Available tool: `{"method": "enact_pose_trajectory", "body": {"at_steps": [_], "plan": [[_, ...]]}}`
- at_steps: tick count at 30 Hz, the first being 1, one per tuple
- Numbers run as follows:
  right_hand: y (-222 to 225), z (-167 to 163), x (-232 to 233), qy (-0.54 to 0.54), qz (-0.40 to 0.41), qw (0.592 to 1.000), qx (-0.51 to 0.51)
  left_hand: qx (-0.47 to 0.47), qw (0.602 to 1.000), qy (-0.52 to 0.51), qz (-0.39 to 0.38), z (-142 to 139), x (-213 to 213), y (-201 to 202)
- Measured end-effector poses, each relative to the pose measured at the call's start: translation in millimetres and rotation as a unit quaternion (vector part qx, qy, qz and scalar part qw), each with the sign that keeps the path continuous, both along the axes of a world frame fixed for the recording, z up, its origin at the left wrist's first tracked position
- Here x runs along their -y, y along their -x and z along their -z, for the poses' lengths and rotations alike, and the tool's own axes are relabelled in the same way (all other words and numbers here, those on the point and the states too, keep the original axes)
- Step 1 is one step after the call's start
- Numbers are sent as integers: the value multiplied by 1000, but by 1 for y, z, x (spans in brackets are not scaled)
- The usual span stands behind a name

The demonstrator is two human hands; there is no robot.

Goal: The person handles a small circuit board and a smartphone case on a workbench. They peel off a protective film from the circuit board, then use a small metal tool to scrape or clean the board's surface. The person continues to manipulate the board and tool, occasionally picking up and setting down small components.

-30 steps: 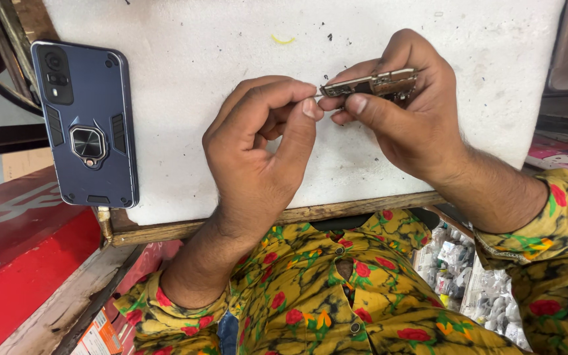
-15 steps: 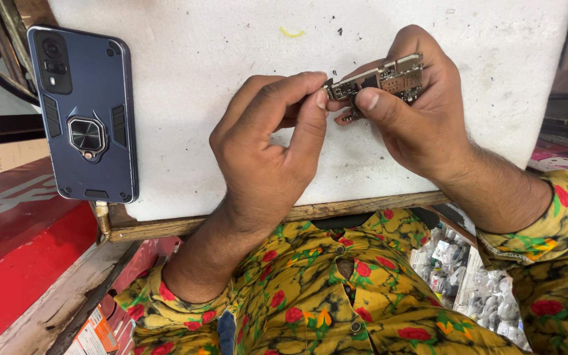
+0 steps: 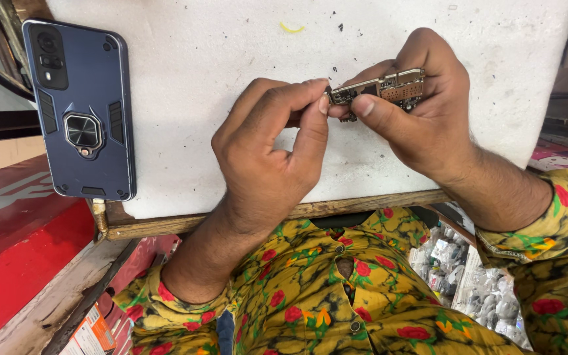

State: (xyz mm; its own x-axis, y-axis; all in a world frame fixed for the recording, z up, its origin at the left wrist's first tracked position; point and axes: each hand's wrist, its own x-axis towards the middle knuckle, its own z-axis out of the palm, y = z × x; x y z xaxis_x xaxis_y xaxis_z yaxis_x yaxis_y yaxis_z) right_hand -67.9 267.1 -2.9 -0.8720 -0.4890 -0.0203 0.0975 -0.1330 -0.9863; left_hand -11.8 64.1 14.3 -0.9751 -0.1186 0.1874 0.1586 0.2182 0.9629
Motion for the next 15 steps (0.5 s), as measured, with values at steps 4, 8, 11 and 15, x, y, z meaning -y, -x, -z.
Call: {"method": "enact_pose_trajectory", "body": {"at_steps": [4, 8, 11, 15], "plan": [[2, -7, 0, -60, -17, 996, -64, -2, 1000, 8, 23, 0, 6, 2], [4, -7, -3, -64, -29, 995, -72, 0, 999, -2, 54, 2, 12, 6], [4, -4, -6, -75, -39, 994, -70, 8, 997, -11, 81, 2, 16, 9], [3, -2, -10, -68, -50, 995, -51, 36, 993, -21, 111, 2, 21, 12]]}}
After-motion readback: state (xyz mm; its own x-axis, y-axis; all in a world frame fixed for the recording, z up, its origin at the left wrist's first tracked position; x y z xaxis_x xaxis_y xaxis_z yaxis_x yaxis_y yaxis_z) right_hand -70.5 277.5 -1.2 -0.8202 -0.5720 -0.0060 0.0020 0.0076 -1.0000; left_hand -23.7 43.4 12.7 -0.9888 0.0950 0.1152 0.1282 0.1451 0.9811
